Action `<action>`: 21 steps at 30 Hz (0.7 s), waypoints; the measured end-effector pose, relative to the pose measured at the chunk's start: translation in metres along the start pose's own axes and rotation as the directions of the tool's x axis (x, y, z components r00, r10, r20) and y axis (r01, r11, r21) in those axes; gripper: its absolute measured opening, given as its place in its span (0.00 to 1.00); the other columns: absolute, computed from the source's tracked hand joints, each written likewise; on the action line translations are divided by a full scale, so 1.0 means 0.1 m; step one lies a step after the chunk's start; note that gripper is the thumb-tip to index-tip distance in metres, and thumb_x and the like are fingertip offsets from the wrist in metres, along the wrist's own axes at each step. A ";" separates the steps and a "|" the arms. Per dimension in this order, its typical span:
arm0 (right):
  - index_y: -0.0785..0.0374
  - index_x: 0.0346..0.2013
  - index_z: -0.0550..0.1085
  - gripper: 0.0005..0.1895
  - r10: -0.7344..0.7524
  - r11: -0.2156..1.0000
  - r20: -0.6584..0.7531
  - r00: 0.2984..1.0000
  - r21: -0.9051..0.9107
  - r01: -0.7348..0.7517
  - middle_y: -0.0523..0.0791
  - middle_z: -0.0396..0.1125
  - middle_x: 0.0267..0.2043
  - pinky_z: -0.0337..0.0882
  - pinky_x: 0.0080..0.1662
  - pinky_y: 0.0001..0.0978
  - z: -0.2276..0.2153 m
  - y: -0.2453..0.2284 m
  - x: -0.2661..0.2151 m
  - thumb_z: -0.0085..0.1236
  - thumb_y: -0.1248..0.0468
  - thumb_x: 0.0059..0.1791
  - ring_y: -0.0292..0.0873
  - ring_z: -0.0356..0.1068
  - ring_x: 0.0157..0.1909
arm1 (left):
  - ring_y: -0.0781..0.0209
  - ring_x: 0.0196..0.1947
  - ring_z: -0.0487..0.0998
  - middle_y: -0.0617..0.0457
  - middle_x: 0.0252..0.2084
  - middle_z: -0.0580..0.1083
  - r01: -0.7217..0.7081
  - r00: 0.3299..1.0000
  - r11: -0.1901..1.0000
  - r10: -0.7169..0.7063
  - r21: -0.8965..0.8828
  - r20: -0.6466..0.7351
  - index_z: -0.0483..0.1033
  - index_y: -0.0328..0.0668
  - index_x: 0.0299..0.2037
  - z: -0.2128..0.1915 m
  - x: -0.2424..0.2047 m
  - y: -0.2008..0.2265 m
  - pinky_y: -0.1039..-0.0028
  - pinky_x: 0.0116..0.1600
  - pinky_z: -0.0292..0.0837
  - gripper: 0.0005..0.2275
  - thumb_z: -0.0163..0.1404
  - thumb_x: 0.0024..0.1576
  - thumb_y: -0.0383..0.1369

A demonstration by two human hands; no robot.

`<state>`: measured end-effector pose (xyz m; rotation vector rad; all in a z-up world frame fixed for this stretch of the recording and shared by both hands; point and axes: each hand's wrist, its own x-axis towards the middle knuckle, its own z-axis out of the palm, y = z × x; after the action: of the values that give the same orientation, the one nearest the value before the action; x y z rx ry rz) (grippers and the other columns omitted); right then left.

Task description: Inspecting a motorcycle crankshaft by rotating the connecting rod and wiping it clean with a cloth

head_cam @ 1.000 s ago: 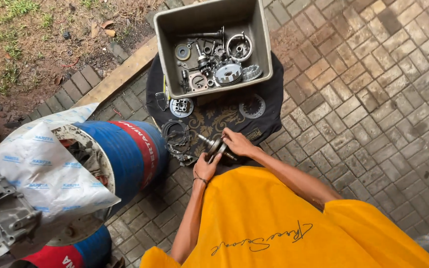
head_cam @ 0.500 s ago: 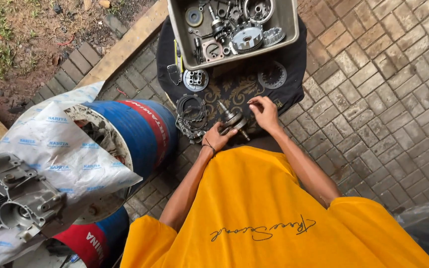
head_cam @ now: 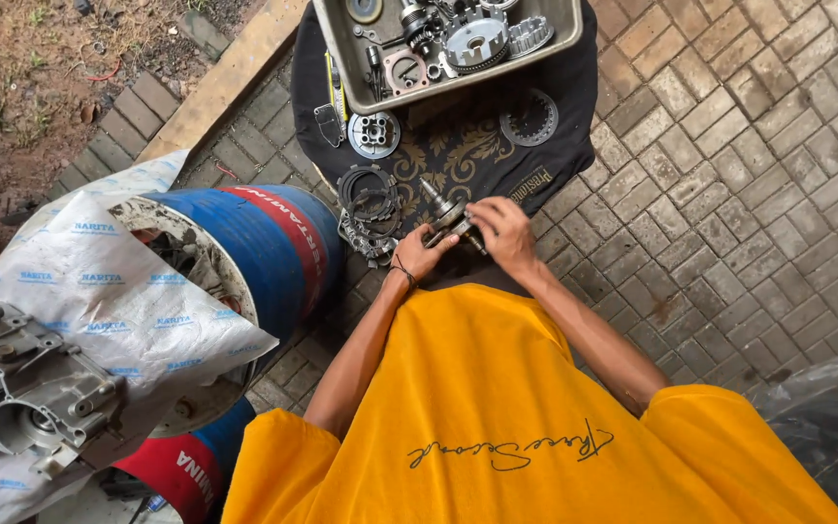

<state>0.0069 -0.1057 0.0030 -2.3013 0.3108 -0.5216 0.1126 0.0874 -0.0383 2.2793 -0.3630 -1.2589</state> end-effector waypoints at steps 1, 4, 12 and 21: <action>0.52 0.48 0.81 0.09 0.004 1.000 -0.006 1.000 -0.005 -0.004 0.44 0.73 0.43 0.74 0.48 0.43 0.00 -0.02 -0.03 0.62 0.61 0.53 0.50 0.74 0.44 | 0.31 0.54 0.77 0.34 0.46 0.77 -0.006 1.000 1.000 0.006 0.004 0.005 0.73 0.50 0.46 -0.02 -0.02 0.03 0.52 0.57 0.72 0.31 0.52 0.50 0.68; 0.55 0.48 0.81 0.11 -0.110 0.994 -0.058 0.992 -0.025 0.108 0.47 0.73 0.46 0.74 0.55 0.44 0.00 -0.06 -0.08 0.52 0.66 0.57 0.53 0.74 0.51 | 0.31 0.51 0.78 0.34 0.42 0.77 -0.003 1.000 1.000 0.004 -0.014 0.023 0.75 0.51 0.42 -0.08 -0.05 0.08 0.53 0.55 0.72 0.28 0.53 0.50 0.66; 0.56 0.49 0.82 0.15 -0.061 0.998 -0.112 0.992 -0.021 0.059 0.47 0.75 0.45 0.75 0.55 0.47 0.10 -0.04 -0.13 0.48 0.71 0.57 0.54 0.75 0.51 | 0.35 0.49 0.79 0.38 0.38 0.77 0.000 0.999 0.999 0.002 -0.049 0.043 0.75 0.57 0.39 0.01 0.08 -0.15 0.56 0.52 0.73 0.25 0.55 0.49 0.66; 0.56 0.49 0.82 0.16 -0.131 0.991 -0.096 0.987 0.022 0.134 0.48 0.76 0.46 0.75 0.55 0.47 0.11 -0.15 -0.10 0.48 0.72 0.56 0.53 0.75 0.51 | 0.35 0.49 0.79 0.38 0.39 0.78 -0.015 0.997 0.996 0.022 -0.083 0.080 0.75 0.47 0.37 -0.02 0.05 -0.24 0.53 0.55 0.72 0.25 0.56 0.51 0.62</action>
<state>0.0044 -0.0850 0.0040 -2.2846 0.1955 -0.6984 0.1168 0.1061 -0.0544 2.1559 -0.3538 -1.3354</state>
